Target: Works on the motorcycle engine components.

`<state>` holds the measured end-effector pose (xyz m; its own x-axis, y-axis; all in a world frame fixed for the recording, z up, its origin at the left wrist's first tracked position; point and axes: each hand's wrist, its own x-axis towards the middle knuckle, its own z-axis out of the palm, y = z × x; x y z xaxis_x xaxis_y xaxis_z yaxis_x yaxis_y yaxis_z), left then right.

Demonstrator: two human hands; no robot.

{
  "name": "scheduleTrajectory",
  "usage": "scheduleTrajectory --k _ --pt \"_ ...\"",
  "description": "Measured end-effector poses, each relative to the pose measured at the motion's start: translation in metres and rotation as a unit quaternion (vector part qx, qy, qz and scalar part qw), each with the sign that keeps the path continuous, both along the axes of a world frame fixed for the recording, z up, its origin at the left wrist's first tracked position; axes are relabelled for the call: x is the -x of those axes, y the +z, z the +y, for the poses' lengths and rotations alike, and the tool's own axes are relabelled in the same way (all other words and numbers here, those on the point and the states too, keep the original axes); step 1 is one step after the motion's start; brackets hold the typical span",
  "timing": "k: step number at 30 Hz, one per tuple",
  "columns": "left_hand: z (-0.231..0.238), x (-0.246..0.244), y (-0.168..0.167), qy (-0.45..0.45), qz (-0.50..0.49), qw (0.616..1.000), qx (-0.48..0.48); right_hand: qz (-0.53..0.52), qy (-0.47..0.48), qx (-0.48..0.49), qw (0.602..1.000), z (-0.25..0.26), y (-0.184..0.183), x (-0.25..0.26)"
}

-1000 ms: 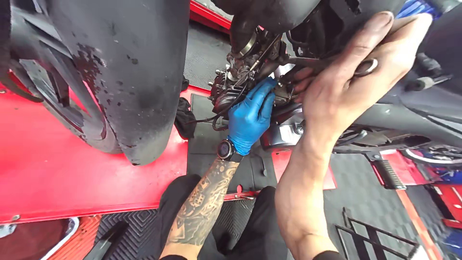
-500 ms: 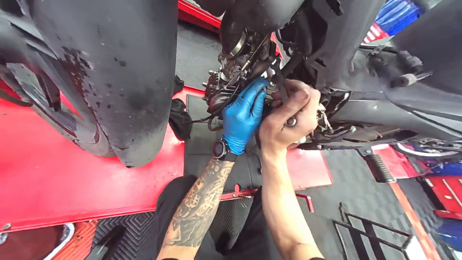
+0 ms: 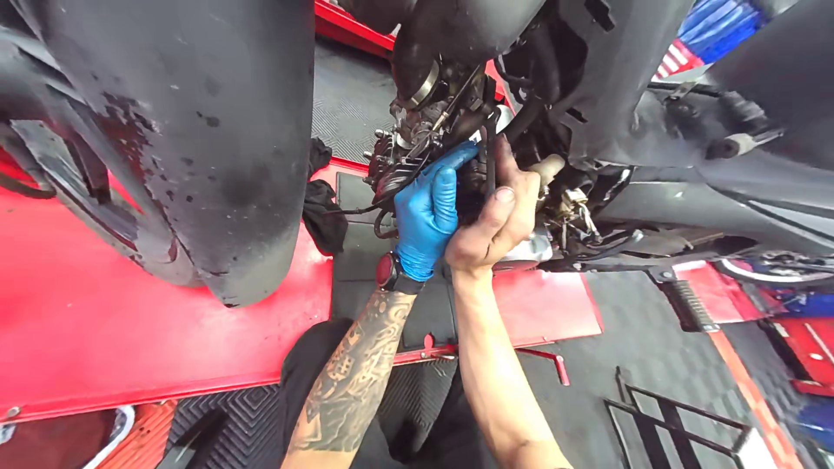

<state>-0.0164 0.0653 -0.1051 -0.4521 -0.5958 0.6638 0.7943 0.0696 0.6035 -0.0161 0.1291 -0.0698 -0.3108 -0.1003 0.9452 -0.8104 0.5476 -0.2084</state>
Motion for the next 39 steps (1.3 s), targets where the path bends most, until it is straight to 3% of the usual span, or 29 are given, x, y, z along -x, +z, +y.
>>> scheduleTrajectory --k 6,14,22,26,39 --pt "-0.002 0.006 0.0 -0.009 0.034 0.999 -0.007 -0.056 -0.027 -0.014 0.998 -0.003 -0.002 -0.007" --pt "-0.002 0.004 0.0 -0.06 0.034 0.996 -0.06 0.021 -0.04 -0.014 0.999 -0.007 0.004 -0.001" --pt "-0.002 0.004 -0.002 0.016 -0.004 1.0 0.012 0.144 -0.087 -0.026 0.985 0.001 0.025 -0.002" --pt "0.002 0.004 0.002 0.076 -0.041 0.995 0.056 0.215 -0.059 -0.027 0.974 0.003 0.045 0.005" --pt "0.006 0.008 0.001 0.134 -0.051 0.986 0.084 0.211 -0.061 0.022 0.975 -0.005 0.079 0.015"
